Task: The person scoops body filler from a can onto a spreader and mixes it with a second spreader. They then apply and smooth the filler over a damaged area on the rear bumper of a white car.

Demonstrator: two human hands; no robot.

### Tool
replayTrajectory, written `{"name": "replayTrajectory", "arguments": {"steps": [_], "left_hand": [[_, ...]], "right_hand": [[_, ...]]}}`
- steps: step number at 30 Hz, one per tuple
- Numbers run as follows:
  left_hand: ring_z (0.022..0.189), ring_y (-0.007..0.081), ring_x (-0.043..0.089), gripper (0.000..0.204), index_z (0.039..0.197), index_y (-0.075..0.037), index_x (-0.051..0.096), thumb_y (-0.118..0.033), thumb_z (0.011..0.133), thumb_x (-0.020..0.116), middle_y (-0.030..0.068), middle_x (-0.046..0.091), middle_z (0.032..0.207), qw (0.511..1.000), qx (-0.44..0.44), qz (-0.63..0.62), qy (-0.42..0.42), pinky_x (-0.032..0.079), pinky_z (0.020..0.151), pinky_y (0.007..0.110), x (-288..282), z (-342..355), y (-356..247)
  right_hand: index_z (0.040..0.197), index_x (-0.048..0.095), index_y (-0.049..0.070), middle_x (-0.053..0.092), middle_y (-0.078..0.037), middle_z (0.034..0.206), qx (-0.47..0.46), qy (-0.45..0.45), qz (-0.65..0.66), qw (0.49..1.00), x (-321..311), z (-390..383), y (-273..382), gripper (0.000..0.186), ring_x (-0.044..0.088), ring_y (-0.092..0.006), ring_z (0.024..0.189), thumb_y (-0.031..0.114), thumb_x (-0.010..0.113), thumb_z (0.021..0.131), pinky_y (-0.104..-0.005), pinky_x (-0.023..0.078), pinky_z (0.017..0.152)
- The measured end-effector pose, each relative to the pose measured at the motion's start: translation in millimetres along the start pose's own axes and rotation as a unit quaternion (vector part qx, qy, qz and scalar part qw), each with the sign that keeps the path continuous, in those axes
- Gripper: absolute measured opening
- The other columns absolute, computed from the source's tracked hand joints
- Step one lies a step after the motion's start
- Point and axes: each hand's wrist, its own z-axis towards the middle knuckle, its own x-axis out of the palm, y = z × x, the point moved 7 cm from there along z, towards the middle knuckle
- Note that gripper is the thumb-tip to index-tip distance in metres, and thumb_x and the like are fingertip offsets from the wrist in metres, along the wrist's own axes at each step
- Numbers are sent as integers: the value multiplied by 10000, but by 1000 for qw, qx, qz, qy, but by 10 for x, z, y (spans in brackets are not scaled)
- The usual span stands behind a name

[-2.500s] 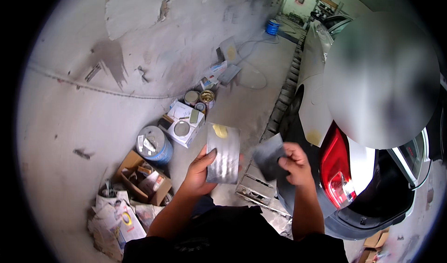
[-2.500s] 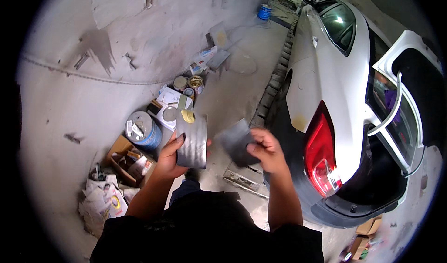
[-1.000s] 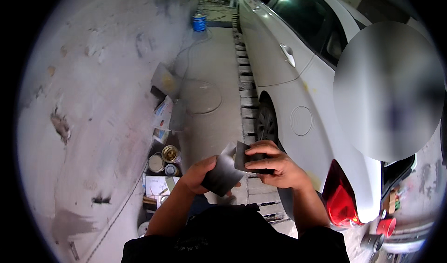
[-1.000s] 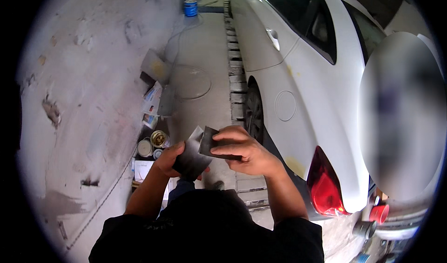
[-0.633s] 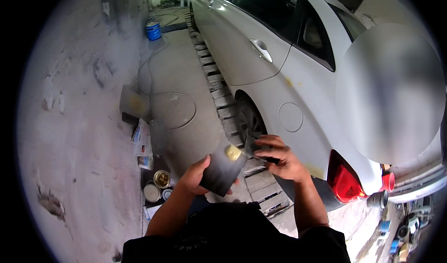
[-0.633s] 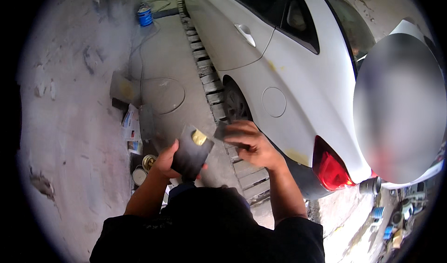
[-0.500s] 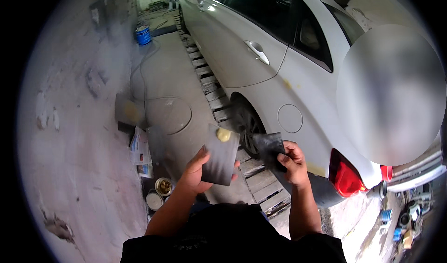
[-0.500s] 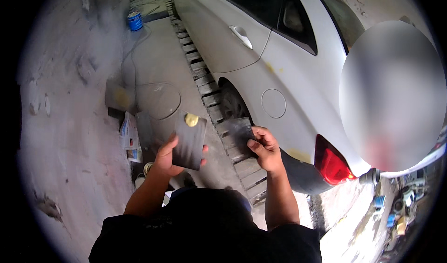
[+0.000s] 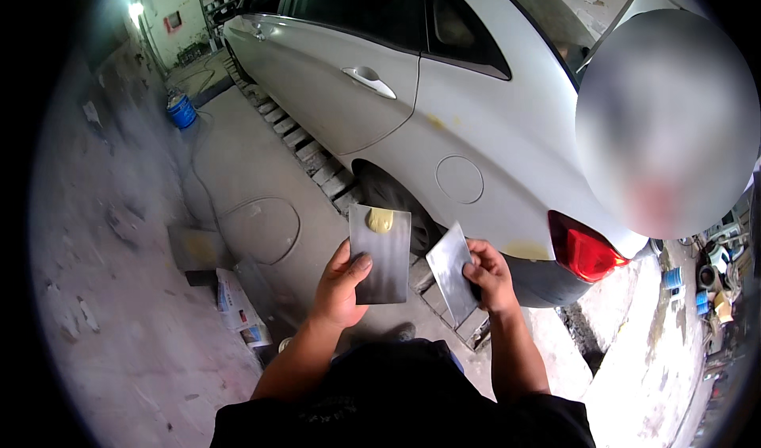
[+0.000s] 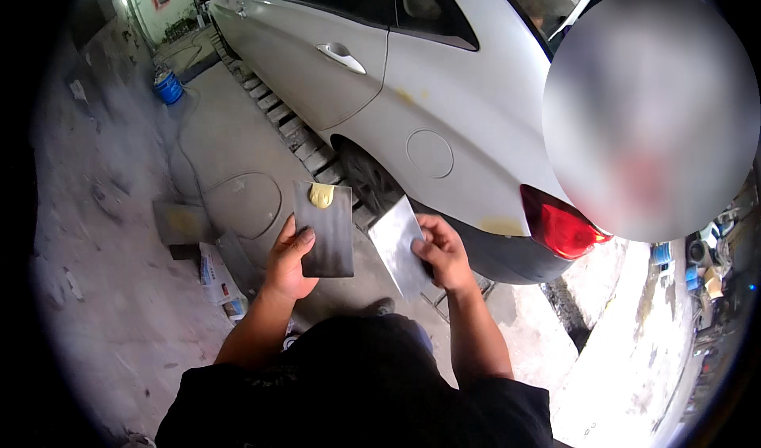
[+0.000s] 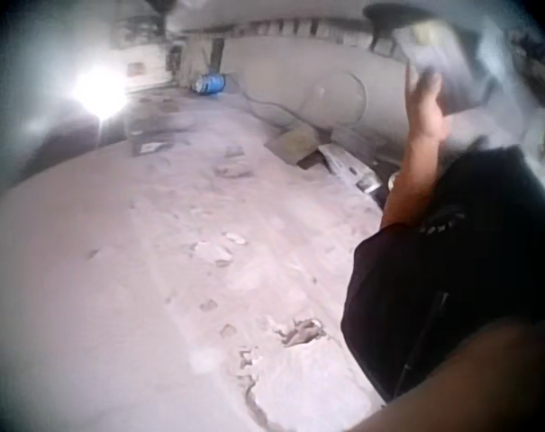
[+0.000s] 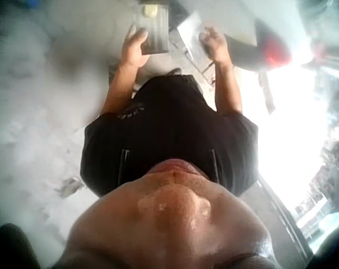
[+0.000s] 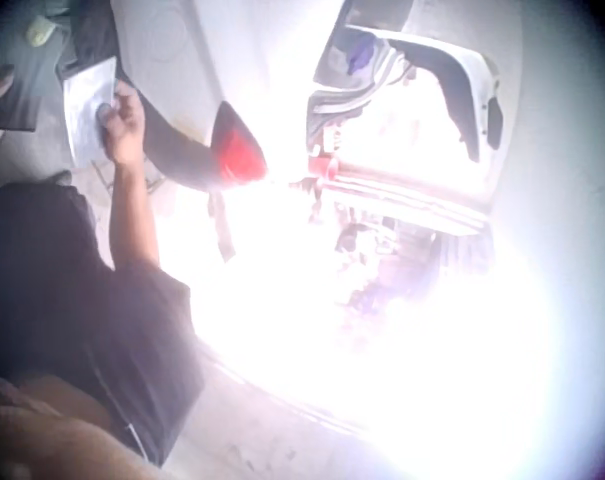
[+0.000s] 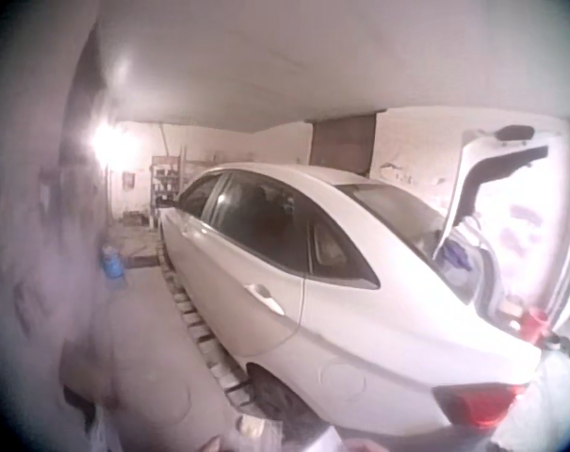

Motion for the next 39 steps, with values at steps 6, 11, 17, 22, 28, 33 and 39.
{"name": "replayTrajectory", "arguments": {"steps": [6,11,17,22,28,33,39], "left_hand": [[1211,208,479,479,1398,-7,334,-229,993,462,98,481,1324,995,38,45,84,379,1029,376,241,269,232],[1116,202,508,380,1271,9,503,-253,1002,446,105,519,1241,907,101,389,127,379,965,313,384,401,376],[924,204,606,353,1204,-24,548,-285,970,513,107,607,1102,933,-205,279,98,502,765,315,329,645,720],[1067,421,579,608,1389,-64,354,-453,942,491,202,516,1274,918,-333,-109,186,537,760,550,370,604,874],[1045,407,588,648,1392,-68,352,-472,916,527,179,530,1247,892,-386,-123,200,543,740,533,412,726,1028],[1026,377,602,679,1373,-44,370,-506,903,533,170,539,1223,880,-420,-116,189,558,714,499,184,795,1056],[1025,365,608,690,1356,-24,385,-518,898,533,192,541,1207,855,-456,-127,214,573,708,490,-114,1012,851]], "right_hand": [[1172,488,7,604,-39,1000,21,34,-131,991,37,32,-50,278,556,-83,885,35,583,912,-240,448,776],[1179,481,7,613,-49,1002,-1,27,-78,997,-58,211,321,285,564,-88,881,12,576,910,-241,459,772],[1202,545,-18,618,-63,1060,-93,9,-126,988,-343,66,1007,325,574,-115,960,-39,579,879,-277,471,827],[1122,658,19,549,-162,1281,-224,213,-322,895,108,-29,1333,417,469,-349,1248,-60,600,717,-425,392,1011],[1159,669,87,520,-137,1325,-185,176,-434,864,-62,-9,1157,548,461,-353,1249,-47,615,631,-428,390,1026],[1154,678,132,533,-129,1306,-141,151,-521,828,-64,114,999,551,493,-337,1194,-22,634,627,-415,409,1001],[1141,682,141,571,-122,1254,-101,77,-558,820,-29,377,874,520,504,-333,1174,-11,639,645,-420,406,999]]}}
